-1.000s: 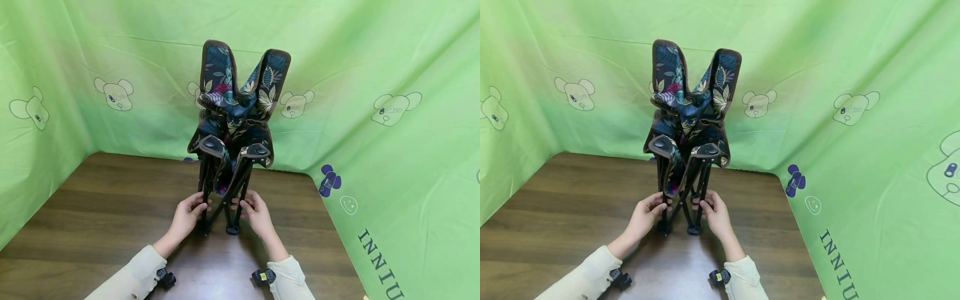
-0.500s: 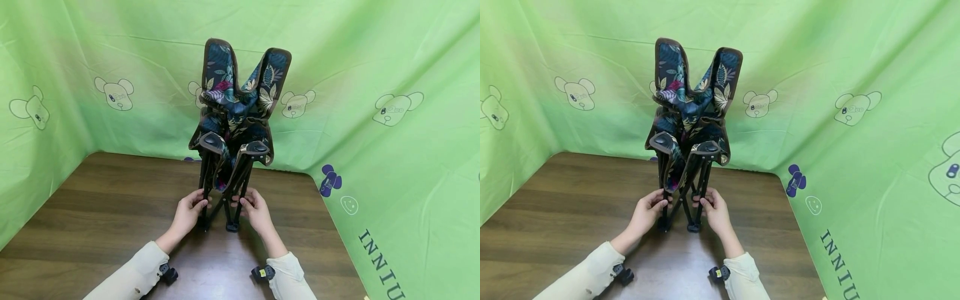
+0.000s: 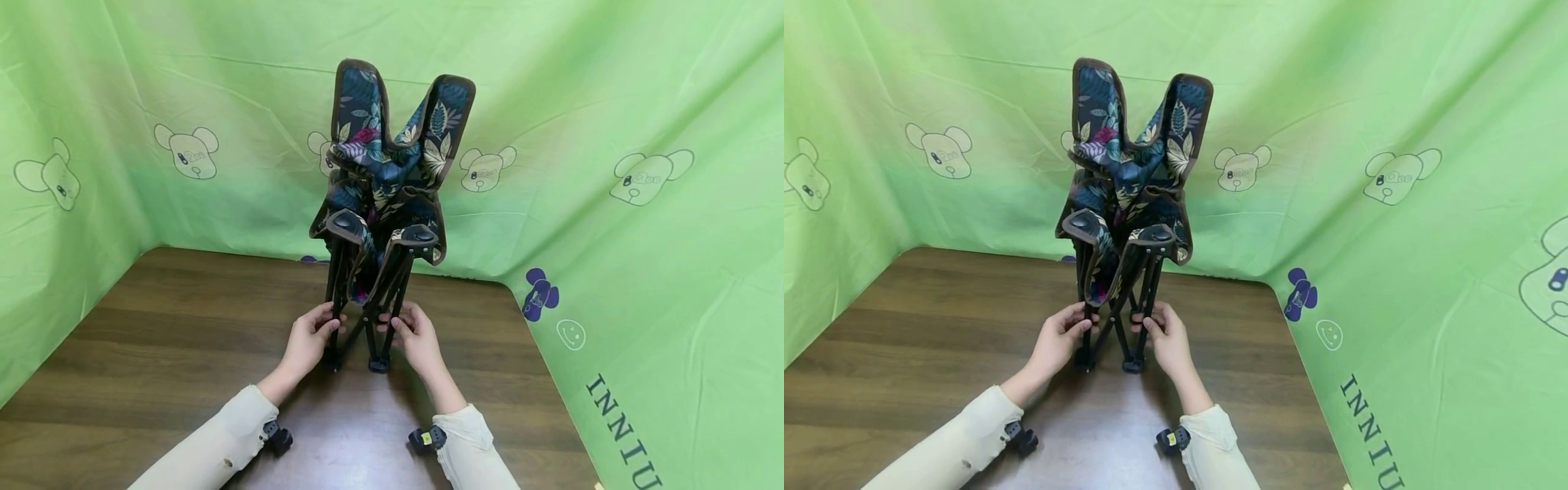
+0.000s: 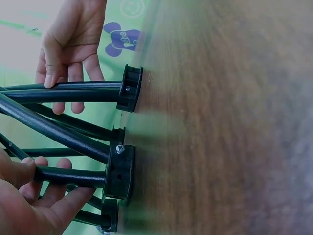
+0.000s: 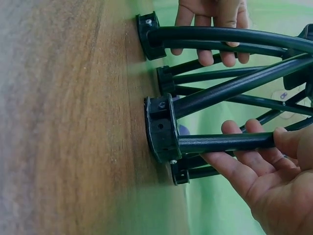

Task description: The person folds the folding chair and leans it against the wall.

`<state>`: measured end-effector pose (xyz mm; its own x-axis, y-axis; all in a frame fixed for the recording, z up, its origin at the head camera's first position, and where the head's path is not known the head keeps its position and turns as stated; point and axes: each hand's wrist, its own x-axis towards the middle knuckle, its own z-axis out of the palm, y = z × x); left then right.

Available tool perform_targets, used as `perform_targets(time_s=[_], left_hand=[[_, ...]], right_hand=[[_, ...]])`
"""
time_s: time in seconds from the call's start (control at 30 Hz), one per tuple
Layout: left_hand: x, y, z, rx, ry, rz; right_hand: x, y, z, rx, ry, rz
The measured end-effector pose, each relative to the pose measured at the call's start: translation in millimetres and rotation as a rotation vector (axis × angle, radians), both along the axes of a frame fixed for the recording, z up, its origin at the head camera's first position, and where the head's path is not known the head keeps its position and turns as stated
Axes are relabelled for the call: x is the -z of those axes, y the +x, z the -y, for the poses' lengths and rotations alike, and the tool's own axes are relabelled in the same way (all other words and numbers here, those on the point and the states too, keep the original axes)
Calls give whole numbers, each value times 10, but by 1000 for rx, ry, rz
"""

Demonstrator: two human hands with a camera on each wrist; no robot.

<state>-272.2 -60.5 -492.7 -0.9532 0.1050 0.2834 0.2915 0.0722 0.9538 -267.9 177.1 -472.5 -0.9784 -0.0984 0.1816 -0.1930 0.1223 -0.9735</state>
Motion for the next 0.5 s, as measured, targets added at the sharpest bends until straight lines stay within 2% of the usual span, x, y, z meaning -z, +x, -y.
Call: perform_targets(time_s=[0.17, 0.37, 0.5], left_hand=[[-19, -15, -10, 0, -4, 14], [-19, -31, -22, 0, -34, -17], [-2, -16, -23, -14, -45, -11]], right_hand=[[7, -17, -5, -8, -23, -13], [-2, -25, -29, -12, -13, -12], [-9, -15, -31, -21, -6, -5]])
